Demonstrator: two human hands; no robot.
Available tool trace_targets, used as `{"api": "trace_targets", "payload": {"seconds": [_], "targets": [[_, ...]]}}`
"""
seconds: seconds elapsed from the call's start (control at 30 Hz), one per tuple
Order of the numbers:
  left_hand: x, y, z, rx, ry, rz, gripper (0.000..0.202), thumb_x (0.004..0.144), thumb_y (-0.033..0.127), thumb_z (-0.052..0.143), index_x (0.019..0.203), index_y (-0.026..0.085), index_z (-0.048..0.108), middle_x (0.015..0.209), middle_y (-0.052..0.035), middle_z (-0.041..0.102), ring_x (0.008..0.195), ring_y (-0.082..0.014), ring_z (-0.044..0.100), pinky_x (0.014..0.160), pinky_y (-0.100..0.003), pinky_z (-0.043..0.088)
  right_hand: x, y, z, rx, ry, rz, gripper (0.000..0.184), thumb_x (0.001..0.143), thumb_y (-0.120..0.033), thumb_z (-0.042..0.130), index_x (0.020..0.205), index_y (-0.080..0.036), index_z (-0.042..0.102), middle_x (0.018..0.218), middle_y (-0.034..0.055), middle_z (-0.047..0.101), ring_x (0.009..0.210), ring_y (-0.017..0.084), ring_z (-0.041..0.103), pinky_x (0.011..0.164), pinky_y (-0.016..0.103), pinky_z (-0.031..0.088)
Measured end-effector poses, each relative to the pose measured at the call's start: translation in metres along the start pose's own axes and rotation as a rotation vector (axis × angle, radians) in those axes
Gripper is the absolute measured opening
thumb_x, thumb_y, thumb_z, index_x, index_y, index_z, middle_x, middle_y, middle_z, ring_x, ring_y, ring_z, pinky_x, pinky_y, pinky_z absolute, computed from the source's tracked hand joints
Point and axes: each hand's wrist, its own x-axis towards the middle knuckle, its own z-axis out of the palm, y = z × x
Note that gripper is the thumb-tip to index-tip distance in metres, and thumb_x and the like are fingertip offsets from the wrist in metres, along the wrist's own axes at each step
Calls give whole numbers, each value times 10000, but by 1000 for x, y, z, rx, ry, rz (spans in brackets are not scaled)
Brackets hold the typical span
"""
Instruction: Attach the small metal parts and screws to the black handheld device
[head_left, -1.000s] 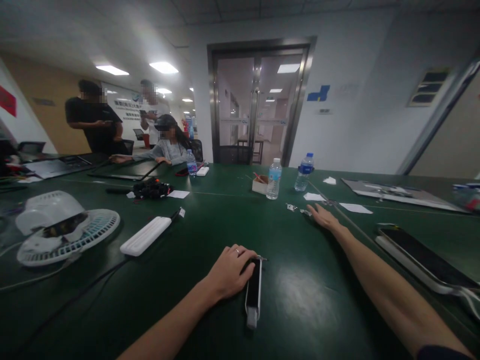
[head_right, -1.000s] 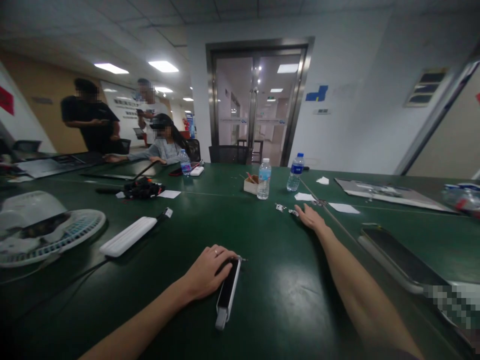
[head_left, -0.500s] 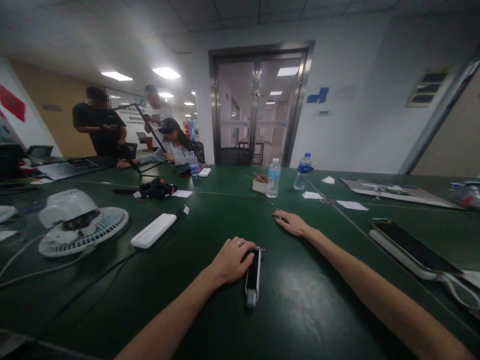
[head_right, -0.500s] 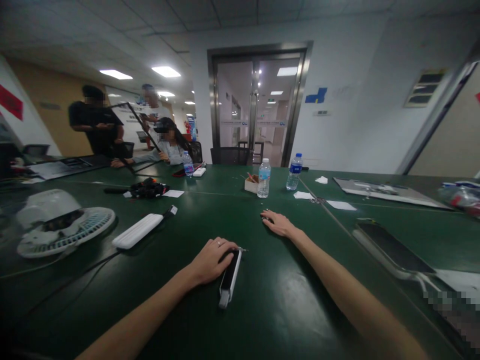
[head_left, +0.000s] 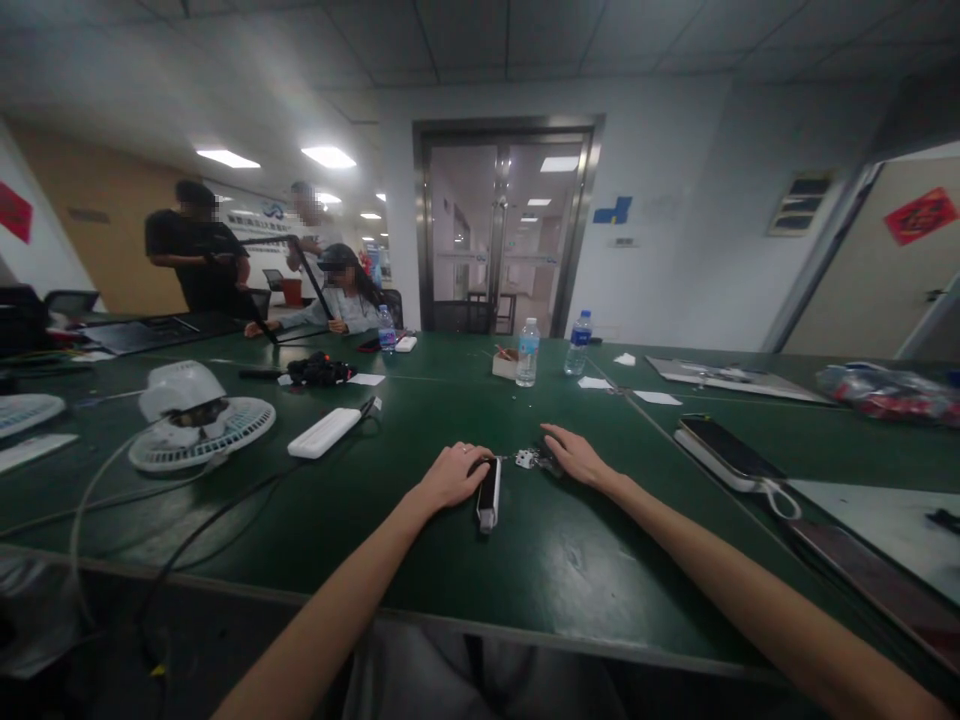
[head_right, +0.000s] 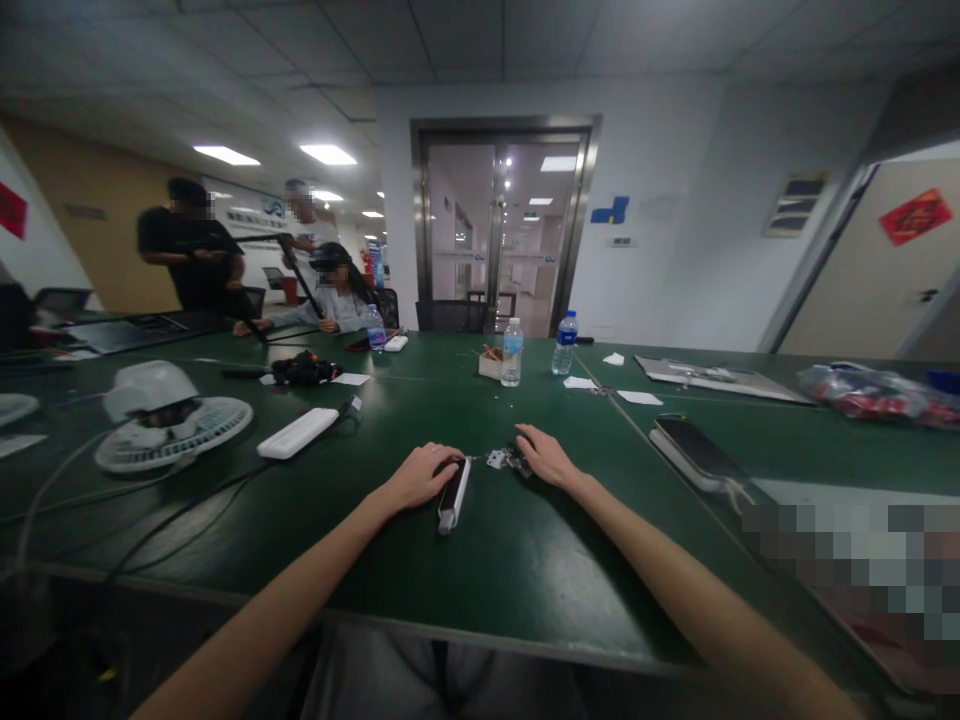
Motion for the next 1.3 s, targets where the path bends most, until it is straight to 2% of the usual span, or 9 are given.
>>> {"api": "trace_targets", "payload": {"seconds": [0.13,0.23,0.37,0.53,0.73,0.83,0.93,1.13,1.3], "targets": [[0,1,-3,-17,-31,-13,335,929,384,319,1152,255,533,1105,-34,594,1023,-197,502,902,-351,387,31,35,7,-122,-27,170,626,904,-519,240,1380,-126,343,1429,112,342,1340,219,262,1111,364,191],[0,4,-6,-37,-51,-9,341,931,380,311,1157,249,529,1098,-38,589,1015,-195,501,889,-353,392,59,48,15,-201,-106,195,700,886,-579,217,1408,-117,279,1463,119,268,1362,233,194,1112,366,171],[1,7,-10,-55,-67,7,330,930,366,315,1150,244,529,1102,-43,582,1019,-198,493,877,-359,394,99,50,30,-263,-190,158,779,855,-651,189,1430,-127,223,1477,125,229,1369,254,157,1105,388,164],[3,8,-11,-85,-99,-1,313,926,357,329,1143,249,527,1094,-44,577,994,-198,496,853,-354,397,146,48,49,-255,-246,74,775,843,-676,181,1444,-187,177,1498,93,171,1376,255,123,1106,409,139],[4,8,-13,-101,-117,-7,299,920,350,344,1136,243,520,1101,-44,577,1010,-204,491,857,-361,393,174,51,62,-244,-289,26,706,875,-614,165,1427,-182,253,1493,71,195,1375,246,133,1112,417,120],[4,8,-13,-95,-114,-5,292,918,341,349,1133,242,520,1093,-43,582,1006,-204,494,854,-360,397,168,47,60,-206,-306,6,700,885,-597,167,1419,-157,276,1486,74,214,1376,219,136,1121,382,115],[4,7,-13,-85,-105,-3,295,919,341,347,1132,241,524,1085,-43,587,999,-202,500,860,-360,398,148,37,54,-144,-319,3,713,887,-600,150,1413,-140,289,1484,80,217,1377,196,132,1127,357,98],[5,6,-9,-78,-65,9,306,916,350,344,1111,234,548,1083,-42,596,1015,-203,501,881,-355,396,82,5,29,38,-361,43,734,873,-640,85,1418,-189,283,1485,41,210,1375,178,138,1133,361,92],[7,2,-3,-74,-28,-2,303,910,346,345,1097,238,558,1086,-37,602,994,-202,510,888,-366,396,29,-21,-2,68,-350,38,680,903,-589,130,1385,-167,357,1450,60,298,1340,202,262,1112,369,196]]}}
